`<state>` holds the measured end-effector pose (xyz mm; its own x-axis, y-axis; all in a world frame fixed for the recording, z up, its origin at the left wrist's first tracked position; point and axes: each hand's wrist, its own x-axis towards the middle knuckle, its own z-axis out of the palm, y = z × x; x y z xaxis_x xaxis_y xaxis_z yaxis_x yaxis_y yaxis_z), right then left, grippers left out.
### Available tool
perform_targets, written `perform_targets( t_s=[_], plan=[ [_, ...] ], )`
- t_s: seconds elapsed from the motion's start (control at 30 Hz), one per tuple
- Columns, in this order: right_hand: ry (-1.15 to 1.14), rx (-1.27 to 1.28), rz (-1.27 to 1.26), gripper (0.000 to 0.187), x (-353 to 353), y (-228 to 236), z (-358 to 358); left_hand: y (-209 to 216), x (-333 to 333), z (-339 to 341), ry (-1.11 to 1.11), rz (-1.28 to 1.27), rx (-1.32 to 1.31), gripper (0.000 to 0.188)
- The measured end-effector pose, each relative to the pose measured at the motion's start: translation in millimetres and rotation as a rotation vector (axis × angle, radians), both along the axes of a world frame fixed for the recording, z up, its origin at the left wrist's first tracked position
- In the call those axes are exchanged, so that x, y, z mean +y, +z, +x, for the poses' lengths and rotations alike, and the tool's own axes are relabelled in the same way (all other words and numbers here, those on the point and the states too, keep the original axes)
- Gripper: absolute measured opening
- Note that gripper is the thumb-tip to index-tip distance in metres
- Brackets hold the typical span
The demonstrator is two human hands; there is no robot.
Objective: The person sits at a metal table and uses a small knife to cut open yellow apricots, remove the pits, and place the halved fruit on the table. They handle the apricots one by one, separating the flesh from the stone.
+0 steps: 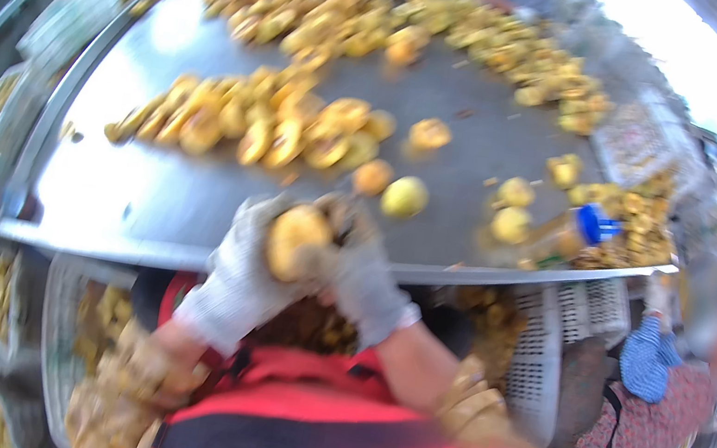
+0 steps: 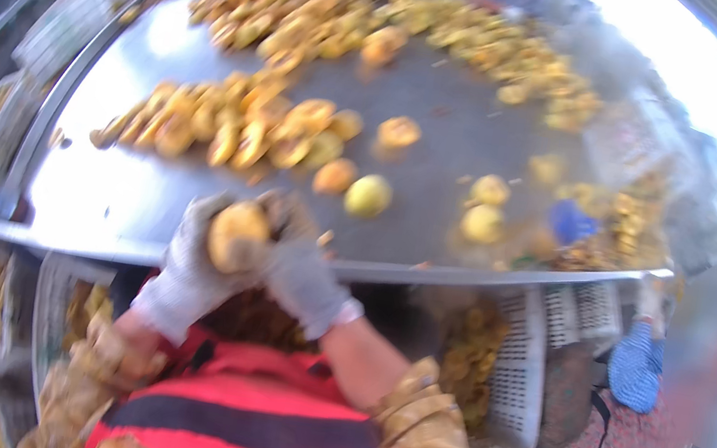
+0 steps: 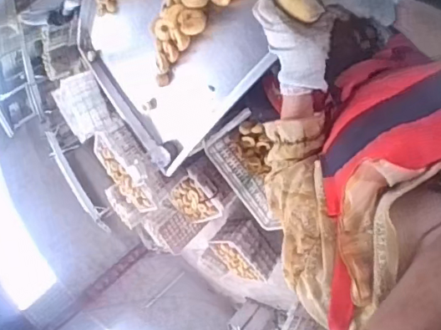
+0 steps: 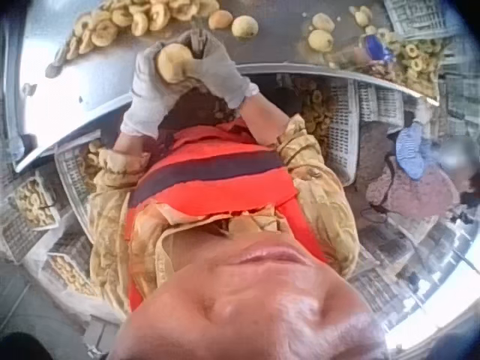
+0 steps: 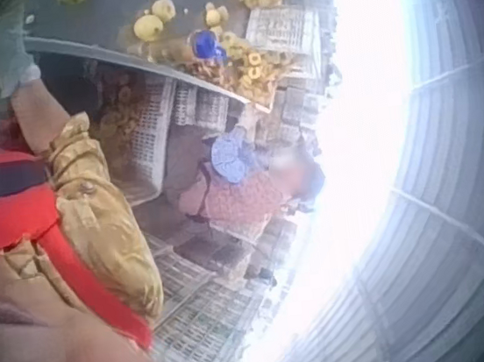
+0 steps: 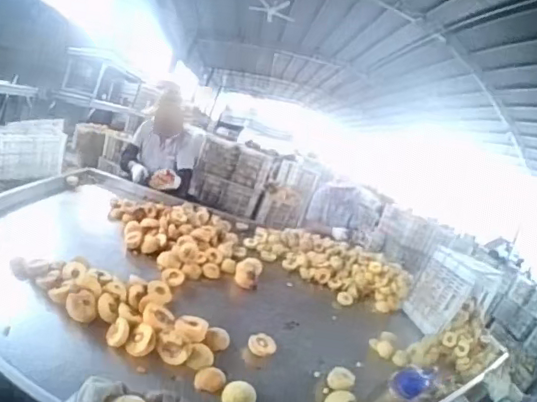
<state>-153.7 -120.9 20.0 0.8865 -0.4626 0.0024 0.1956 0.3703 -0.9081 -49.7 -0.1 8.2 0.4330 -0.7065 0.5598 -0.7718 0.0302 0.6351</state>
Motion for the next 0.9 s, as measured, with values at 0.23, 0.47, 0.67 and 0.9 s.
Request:
perform_targets(
  t_s=[0.23,0.47,0.67,0.9],
  plan=[
    [0.150,-0.081,-0.267,0.060,-3.5,56.0,0.9,17.3,-2.4,14.4,-0.381,-0.152,1.090,0.075],
    [-0.130,-0.391,-0.824,0.057,18.1,41.2,19.9,16.5,9.6,3.4,-0.405,-0.496,1.198,0.048],
    [-0.329,-0.492,-1.303,0.029,23.4,35.2,35.5,-2.4,30.0,10.5,-0.073,0.084,0.525,0.038],
    [0.162,-0.639,-1.126,0.019,7.2,48.4,21.8,-76.8,72.9,68.7,0.139,0.073,0.156,0.047]
  ],
)
